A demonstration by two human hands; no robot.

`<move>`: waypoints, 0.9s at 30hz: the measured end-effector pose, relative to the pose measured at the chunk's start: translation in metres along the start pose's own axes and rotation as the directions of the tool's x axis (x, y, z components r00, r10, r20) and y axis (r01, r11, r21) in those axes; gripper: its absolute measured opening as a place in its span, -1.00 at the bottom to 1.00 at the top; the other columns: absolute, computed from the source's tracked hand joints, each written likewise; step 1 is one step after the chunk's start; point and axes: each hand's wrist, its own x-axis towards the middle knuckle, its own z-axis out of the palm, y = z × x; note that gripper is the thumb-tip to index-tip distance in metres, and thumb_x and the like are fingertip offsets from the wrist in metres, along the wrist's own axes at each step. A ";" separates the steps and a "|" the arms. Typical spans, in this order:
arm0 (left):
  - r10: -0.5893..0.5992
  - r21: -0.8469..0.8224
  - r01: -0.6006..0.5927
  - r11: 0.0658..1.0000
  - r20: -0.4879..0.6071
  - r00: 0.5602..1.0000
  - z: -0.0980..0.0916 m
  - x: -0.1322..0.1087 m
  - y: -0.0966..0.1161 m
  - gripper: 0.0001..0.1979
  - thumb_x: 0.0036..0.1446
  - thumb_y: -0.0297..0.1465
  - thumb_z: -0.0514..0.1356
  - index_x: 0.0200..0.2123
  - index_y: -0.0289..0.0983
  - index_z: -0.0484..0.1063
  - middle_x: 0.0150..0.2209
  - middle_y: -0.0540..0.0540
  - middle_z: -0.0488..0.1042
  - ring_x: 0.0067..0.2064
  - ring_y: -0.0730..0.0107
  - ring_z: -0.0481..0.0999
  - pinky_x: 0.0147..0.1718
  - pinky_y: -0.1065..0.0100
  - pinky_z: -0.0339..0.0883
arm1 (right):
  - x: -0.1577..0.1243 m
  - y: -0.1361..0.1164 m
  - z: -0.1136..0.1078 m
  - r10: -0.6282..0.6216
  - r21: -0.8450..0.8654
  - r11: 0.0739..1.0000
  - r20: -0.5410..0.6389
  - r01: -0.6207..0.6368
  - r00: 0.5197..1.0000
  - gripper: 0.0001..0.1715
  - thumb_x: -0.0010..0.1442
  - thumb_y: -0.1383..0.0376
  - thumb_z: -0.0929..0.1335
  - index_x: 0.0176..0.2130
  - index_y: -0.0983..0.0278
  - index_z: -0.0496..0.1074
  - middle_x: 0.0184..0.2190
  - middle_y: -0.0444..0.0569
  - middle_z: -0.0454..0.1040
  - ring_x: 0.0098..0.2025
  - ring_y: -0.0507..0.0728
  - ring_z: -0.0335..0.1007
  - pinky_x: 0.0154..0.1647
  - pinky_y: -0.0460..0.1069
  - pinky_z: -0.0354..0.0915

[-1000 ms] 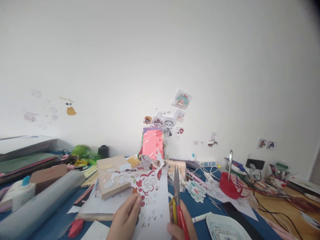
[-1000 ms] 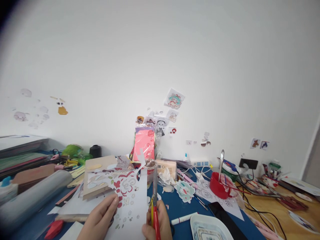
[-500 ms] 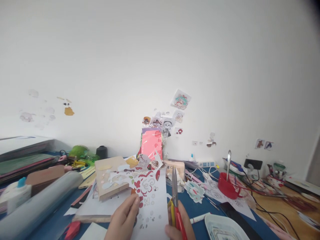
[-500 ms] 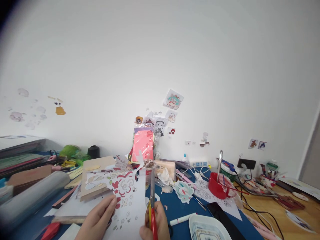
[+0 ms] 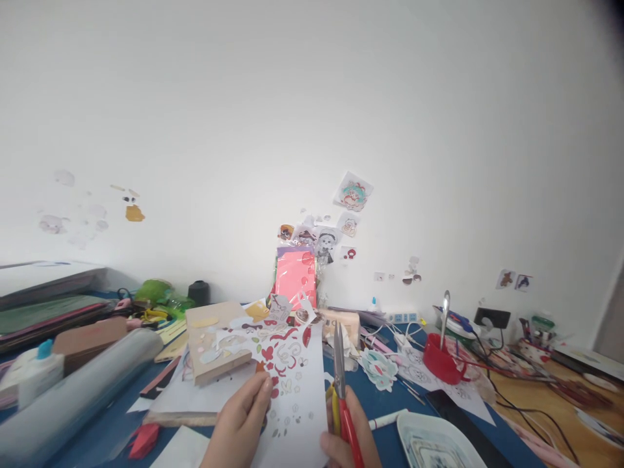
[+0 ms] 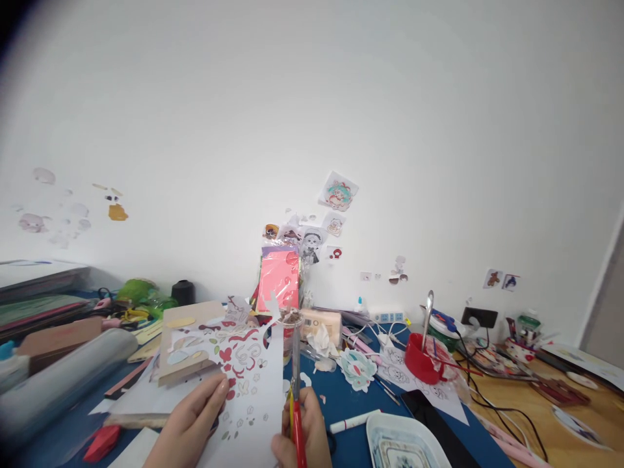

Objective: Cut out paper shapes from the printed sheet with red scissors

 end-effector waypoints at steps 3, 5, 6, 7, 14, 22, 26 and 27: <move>-0.045 -0.038 0.045 0.998 0.024 0.999 0.001 -0.002 0.004 -0.62 0.05 -0.05 0.00 -0.55 -0.24 0.26 -0.63 0.09 0.17 -0.56 0.44 0.21 -0.59 0.47 0.15 | 0.000 -0.002 -0.001 -0.022 -0.048 0.999 0.052 0.025 0.998 -0.51 -0.23 0.06 0.44 -0.37 0.23 0.21 -0.66 -0.31 0.21 -0.76 -0.15 -0.10 -0.76 -0.20 -0.08; -0.054 -0.068 0.056 0.996 0.030 0.998 0.001 -0.003 0.006 -0.63 0.06 -0.07 0.00 -0.55 -0.24 0.23 -0.63 0.11 0.11 -0.57 0.47 0.17 -0.62 0.49 0.09 | 0.000 -0.003 -0.002 -0.029 -0.071 0.997 0.060 0.033 0.998 -0.51 -0.20 0.06 0.43 -0.37 0.23 0.19 -0.66 -0.33 0.19 -0.77 -0.16 -0.12 -0.78 -0.21 -0.07; -0.062 -0.074 0.065 0.995 0.039 0.997 0.002 -0.003 0.006 -0.64 0.06 -0.07 -0.01 -0.55 -0.24 0.21 -0.63 0.11 0.09 -0.57 0.48 0.16 -0.62 0.49 0.07 | -0.001 -0.003 -0.002 -0.030 -0.079 0.996 0.056 0.035 0.998 -0.51 -0.19 0.05 0.43 -0.37 0.23 0.18 -0.66 -0.33 0.20 -0.77 -0.17 -0.12 -0.78 -0.21 -0.07; -0.067 -0.078 0.071 0.994 0.051 0.996 0.002 -0.003 0.007 -0.64 0.07 -0.08 -0.02 -0.54 -0.24 0.21 -0.64 0.12 0.07 -0.57 0.48 0.16 -0.63 0.50 0.06 | -0.001 -0.004 -0.001 -0.030 -0.087 0.996 0.051 0.035 0.998 -0.51 -0.18 0.05 0.43 -0.36 0.23 0.18 -0.65 -0.33 0.21 -0.78 -0.17 -0.11 -0.78 -0.22 -0.07; -0.082 -0.102 0.092 0.991 0.093 0.992 0.001 -0.004 0.011 -0.67 0.07 -0.10 -0.04 -0.56 -0.22 0.13 -0.62 0.12 0.03 -0.57 0.49 0.11 -0.60 0.49 0.04 | -0.004 -0.011 0.003 -0.044 -0.143 0.988 0.089 0.057 0.995 -0.52 -0.12 0.05 0.40 -0.30 0.22 0.18 -0.71 -0.32 0.24 -0.79 -0.14 -0.09 -0.79 -0.22 -0.06; -0.063 -0.107 0.074 0.992 0.097 0.993 0.001 -0.004 0.011 -0.65 0.06 -0.10 -0.05 -0.60 -0.21 0.07 -0.63 0.13 0.02 -0.57 0.48 0.09 -0.59 0.48 0.03 | -0.005 -0.011 0.003 -0.031 -0.165 0.985 0.070 0.042 0.997 -0.51 -0.13 0.05 0.40 -0.29 0.22 0.17 -0.71 -0.33 0.23 -0.77 -0.13 -0.09 -0.77 -0.20 -0.07; -0.074 -0.125 0.087 0.988 0.105 0.992 0.002 -0.004 0.010 -0.66 0.08 -0.10 -0.05 -0.57 -0.21 0.12 -0.62 0.12 0.03 -0.57 0.48 0.09 -0.59 0.47 0.04 | -0.004 -0.007 0.001 -0.040 -0.166 0.985 0.071 0.051 0.997 -0.46 -0.15 -0.01 0.41 -0.28 0.23 0.20 -0.71 -0.30 0.25 -0.76 -0.11 -0.08 -0.76 -0.18 -0.07; -0.068 -0.128 0.081 0.988 0.101 0.993 0.002 -0.004 0.009 -0.66 0.08 -0.10 -0.04 -0.56 -0.22 0.14 -0.61 0.12 0.04 -0.56 0.48 0.10 -0.59 0.47 0.05 | -0.004 -0.006 0.001 -0.043 -0.158 0.986 0.068 0.053 0.997 -0.45 -0.16 -0.02 0.41 -0.28 0.23 0.21 -0.70 -0.29 0.26 -0.75 -0.11 -0.07 -0.76 -0.18 -0.08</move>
